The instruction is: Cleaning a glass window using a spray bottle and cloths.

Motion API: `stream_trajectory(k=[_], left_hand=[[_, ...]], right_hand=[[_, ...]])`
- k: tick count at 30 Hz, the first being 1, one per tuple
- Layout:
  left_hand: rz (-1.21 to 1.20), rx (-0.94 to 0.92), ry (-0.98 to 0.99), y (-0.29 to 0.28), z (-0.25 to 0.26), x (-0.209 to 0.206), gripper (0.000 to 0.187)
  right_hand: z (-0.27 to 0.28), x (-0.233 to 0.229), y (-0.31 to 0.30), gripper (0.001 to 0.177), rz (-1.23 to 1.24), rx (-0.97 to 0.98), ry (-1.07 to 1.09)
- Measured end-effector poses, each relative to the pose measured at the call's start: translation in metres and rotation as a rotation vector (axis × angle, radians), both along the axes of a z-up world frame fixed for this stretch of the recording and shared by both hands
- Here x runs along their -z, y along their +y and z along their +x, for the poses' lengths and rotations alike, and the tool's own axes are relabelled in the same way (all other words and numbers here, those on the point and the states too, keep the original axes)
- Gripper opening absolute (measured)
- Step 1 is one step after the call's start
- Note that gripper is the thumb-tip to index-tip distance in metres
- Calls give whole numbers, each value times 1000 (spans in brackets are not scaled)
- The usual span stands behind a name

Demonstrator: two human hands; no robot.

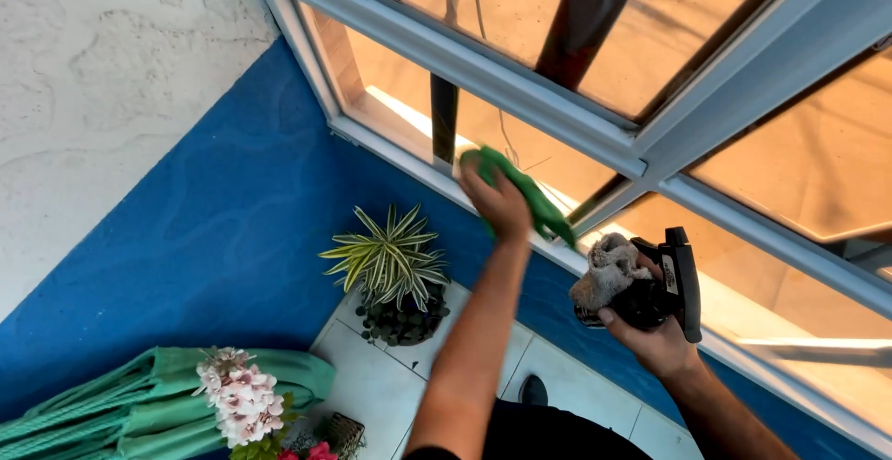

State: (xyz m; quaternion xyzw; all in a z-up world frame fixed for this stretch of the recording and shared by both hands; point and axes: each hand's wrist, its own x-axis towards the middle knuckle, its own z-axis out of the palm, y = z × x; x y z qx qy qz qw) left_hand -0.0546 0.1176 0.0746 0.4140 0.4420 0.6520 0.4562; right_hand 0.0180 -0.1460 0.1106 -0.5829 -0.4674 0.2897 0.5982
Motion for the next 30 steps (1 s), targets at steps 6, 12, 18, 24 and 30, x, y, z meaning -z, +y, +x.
stream_trajectory(k=[6,12,18,24,30], left_hand=[[187,-284,115,120,-51,-60,37],[184,-37,63,-37,12,-16,27],[219,61,168,-86,42,32,23],[12,-235,19,91,-32,-78,35],[-8,64,-247,-39,8,-100,37]], right_hand=[[-1,-13,-24,84,20,17,18],[20,-16,-39,83,15,87,-106],[34,-4,-36,83,8,65,-97],[23,-23,-37,80,103,-35,34],[21,-32,-41,80,142,-2,-61]])
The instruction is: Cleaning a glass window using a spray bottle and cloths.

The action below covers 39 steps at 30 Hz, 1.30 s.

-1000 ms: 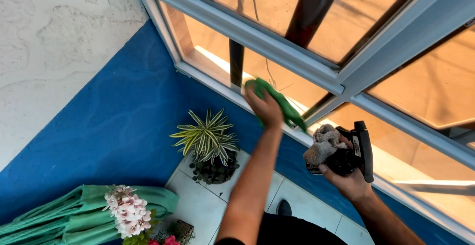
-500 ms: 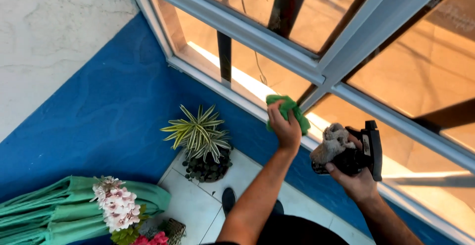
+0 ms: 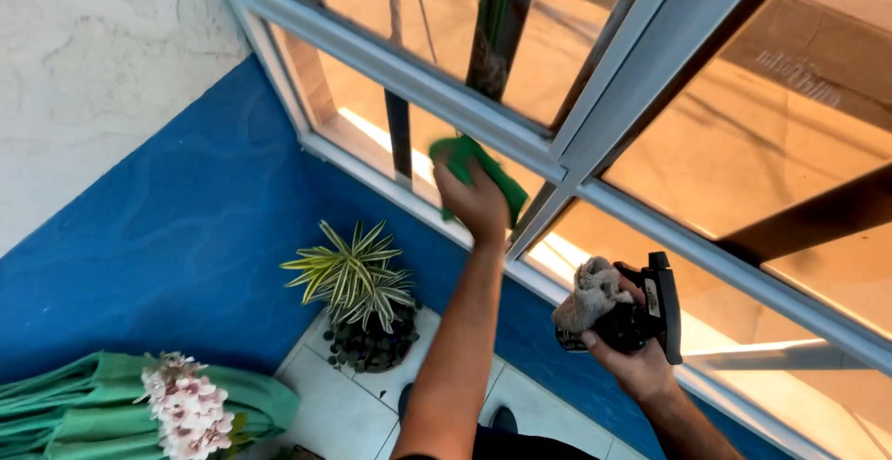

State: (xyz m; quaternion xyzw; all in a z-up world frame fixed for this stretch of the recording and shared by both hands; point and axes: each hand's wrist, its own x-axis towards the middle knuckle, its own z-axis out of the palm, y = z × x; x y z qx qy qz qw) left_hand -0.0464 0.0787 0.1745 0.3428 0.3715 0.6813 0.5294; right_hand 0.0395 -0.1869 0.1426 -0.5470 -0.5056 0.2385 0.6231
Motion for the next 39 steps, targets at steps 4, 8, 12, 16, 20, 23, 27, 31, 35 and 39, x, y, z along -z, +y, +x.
stream_trajectory(k=[4,8,12,16,20,23,27,31,35,39], left_hand=[[372,-171,365,-44,22,82,27],[424,-100,316,5,10,59,26],[71,-239,86,64,-20,-19,33],[57,-143,47,24,7,9,39],[347,-59,213,-35,15,45,30],[542,74,358,-45,4,40,30],[618,290,437,-54,-14,28,31],[641,296,457,-49,-17,28,30],[703,263,612,-50,-23,51,30],[749,172,812,-40,-19,147,34]], right_hand=[[17,12,-4,86,-146,81,84],[15,5,7,86,-72,32,130],[17,9,1,85,-86,-1,81],[32,22,2,87,-135,45,65],[28,15,7,88,-155,47,5],[32,22,15,88,-149,25,56],[15,8,23,88,-181,-21,38],[24,35,18,88,-188,9,100],[19,23,19,85,-187,10,64],[22,28,25,83,-60,-65,92]])
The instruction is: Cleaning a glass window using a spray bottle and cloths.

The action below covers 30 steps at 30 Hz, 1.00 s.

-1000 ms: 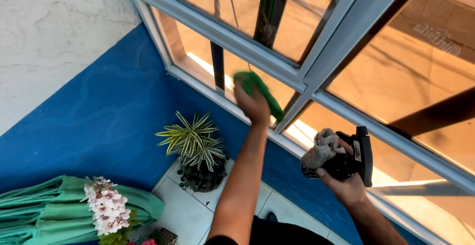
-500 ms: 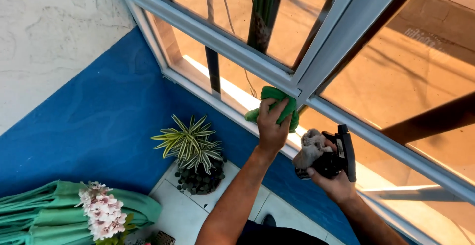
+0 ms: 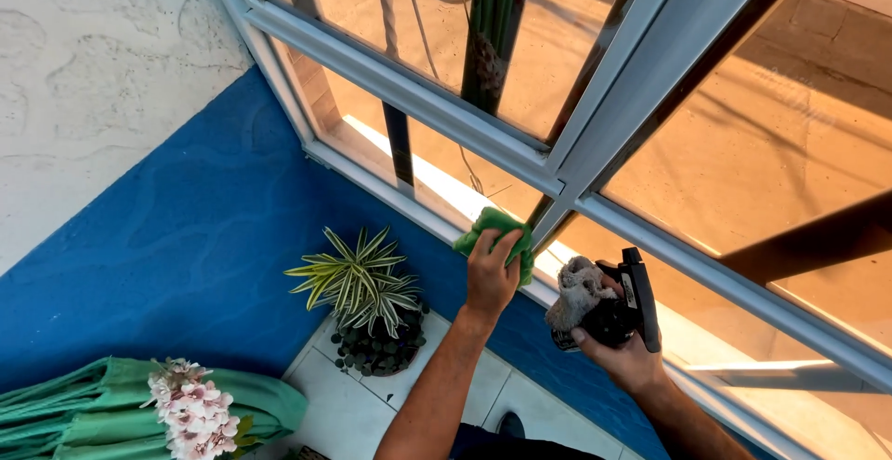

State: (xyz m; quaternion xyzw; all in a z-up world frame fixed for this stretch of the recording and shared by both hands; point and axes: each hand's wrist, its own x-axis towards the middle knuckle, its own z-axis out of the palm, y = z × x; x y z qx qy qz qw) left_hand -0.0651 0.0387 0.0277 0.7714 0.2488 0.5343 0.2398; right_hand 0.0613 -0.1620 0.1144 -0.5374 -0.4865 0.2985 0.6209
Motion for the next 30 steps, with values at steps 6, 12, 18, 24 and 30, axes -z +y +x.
stream_trajectory(k=[6,12,18,24,30], left_hand=[[-269,-3,118,-9,-2,77,29],[-401,0,-163,-12,20,-5,23],[-241,74,-384,-15,21,-108,23],[-180,-3,-243,-12,24,-58,23],[-296,-103,-172,4,16,27,20]], right_hand=[[-5,-5,-5,83,-142,33,-37],[-9,-4,-14,81,-122,87,-103],[-1,2,-23,83,-133,59,26],[9,-1,-29,87,-238,116,-59],[5,-17,-24,89,-70,65,-40]])
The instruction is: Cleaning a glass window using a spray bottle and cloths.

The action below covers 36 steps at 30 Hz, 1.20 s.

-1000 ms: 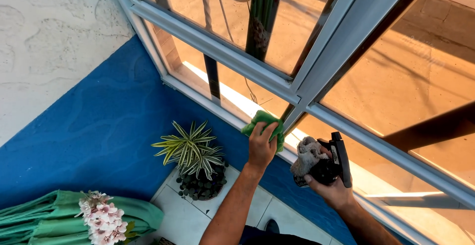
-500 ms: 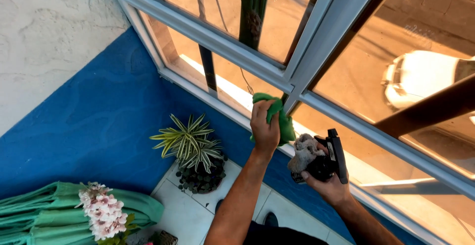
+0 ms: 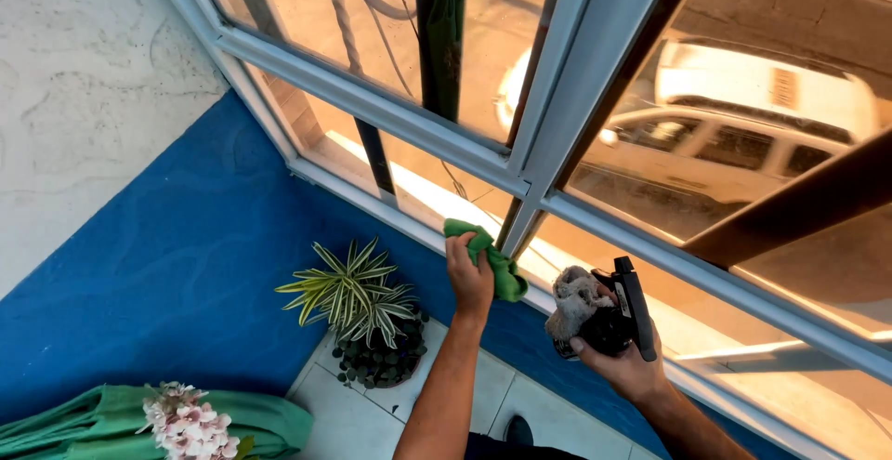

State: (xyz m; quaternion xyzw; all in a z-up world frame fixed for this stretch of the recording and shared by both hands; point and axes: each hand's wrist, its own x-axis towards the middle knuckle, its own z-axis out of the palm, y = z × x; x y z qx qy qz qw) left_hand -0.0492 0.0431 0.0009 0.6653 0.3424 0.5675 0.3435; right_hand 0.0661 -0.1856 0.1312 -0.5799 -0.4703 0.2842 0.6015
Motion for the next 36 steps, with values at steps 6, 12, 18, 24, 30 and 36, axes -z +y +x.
stream_trajectory(k=[6,12,18,24,30,36], left_hand=[[-86,-46,-109,-5,2,-32,17],[102,21,-223,-8,8,-119,19],[204,2,-129,-3,4,-133,22],[86,-150,-241,22,-1,-148,26],[-43,-318,-330,92,-34,-163,25],[-143,-351,-532,167,-64,-178,22]], right_hand=[[0,8,-7,82,19,16,-83],[-2,1,-7,84,-94,46,-51],[3,14,0,86,-123,-2,-32],[-9,-10,17,89,-3,-12,19],[-19,2,48,86,-30,-7,-31],[-42,3,91,85,-73,-89,132]])
